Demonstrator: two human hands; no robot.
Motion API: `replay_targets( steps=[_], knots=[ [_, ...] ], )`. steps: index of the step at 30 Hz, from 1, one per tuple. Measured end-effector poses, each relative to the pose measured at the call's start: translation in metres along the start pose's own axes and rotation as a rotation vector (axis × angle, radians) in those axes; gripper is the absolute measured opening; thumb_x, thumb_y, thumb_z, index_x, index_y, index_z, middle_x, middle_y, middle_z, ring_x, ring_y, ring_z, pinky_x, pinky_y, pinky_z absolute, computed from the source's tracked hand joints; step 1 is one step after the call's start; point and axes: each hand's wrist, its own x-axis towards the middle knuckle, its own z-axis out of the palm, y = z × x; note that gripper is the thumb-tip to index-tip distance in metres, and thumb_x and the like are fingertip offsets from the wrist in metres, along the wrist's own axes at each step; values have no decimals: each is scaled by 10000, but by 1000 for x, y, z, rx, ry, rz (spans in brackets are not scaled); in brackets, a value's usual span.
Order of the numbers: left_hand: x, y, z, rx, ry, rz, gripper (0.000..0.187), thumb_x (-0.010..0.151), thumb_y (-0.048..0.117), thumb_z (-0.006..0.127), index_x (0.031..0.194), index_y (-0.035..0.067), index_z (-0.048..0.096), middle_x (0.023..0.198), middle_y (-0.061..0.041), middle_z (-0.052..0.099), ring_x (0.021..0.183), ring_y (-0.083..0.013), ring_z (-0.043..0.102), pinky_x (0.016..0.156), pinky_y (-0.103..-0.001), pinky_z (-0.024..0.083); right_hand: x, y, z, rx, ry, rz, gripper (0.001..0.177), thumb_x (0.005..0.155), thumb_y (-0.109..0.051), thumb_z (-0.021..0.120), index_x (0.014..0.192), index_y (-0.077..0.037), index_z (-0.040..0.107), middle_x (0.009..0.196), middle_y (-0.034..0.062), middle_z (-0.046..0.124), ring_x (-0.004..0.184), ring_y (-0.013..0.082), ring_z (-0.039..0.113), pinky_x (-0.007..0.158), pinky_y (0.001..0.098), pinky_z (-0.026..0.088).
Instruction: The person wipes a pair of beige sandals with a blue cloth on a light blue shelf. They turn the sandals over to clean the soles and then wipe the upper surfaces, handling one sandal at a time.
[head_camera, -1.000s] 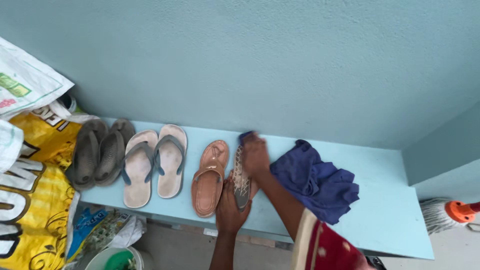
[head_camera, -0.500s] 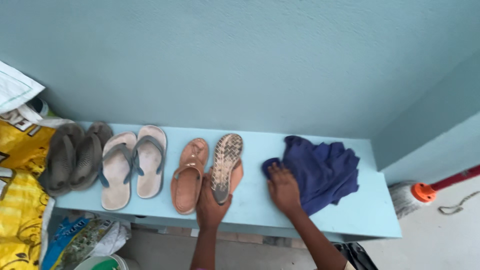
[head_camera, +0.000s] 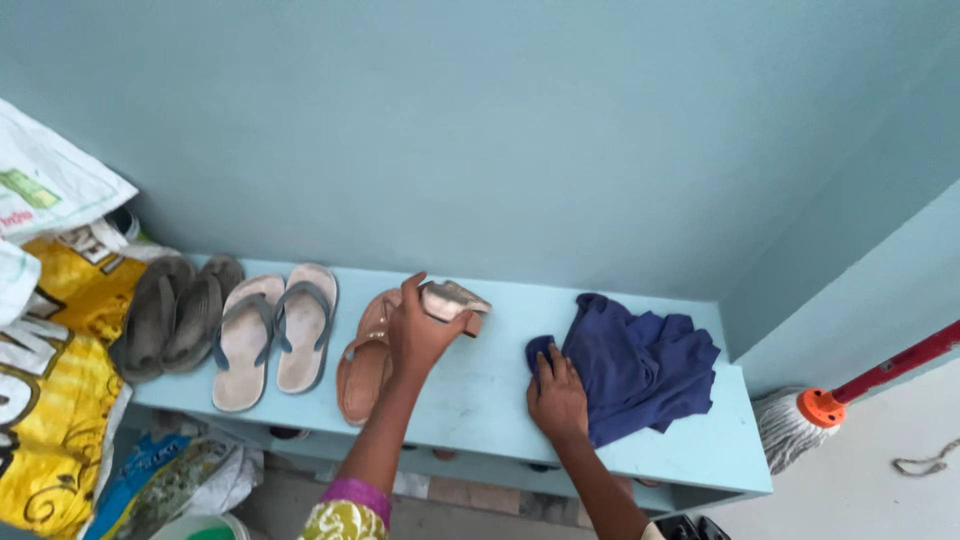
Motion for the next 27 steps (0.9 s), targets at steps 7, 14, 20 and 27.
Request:
replay_targets(
  steps=[7, 14, 20, 27],
  knots=[
    [49, 44, 2, 86, -229, -164, 910, 722, 574, 847, 1391, 69, 493, 1171, -177, 713, 1079, -317, 714, 862, -430, 586, -7, 1, 3, -64, 136, -92, 421, 908, -229, 639, 1255, 8, 642, 1278, 184, 632, 1223, 369, 588, 1074, 489, 435],
    [52, 46, 11, 247, -204, -87, 787, 922, 563, 634, 1547, 169, 363, 1404, -130, 555, 1190, -339, 644, 900, -494, 554, 41, 15, 17, 226, -87, 278, 313, 922, -304, 658, 1122, -63, 672, 1026, 200, 728, 973, 407, 699, 844, 495, 540],
    [77, 41, 13, 181, -347, -73, 581, 1055, 447, 368, 1566, 192, 263, 1486, -127, 490, 1112, -417, 659, 889, -532, 545, 156, -30, -35, 640, 346, 207, 305, 1019, -297, 578, 1185, -45, 625, 1100, 205, 697, 1013, 378, 684, 862, 444, 533],
    [72, 44, 31, 41, -388, -162, 564, 1029, 472, 305, 1586, 400, 245, 1376, -154, 508, 1033, -409, 691, 894, -514, 561, 163, -109, -4, 779, 330, -94, 489, 1079, -231, 455, 1506, 7, 423, 1547, 252, 372, 1443, 419, 336, 1182, 486, 268]
  ],
)
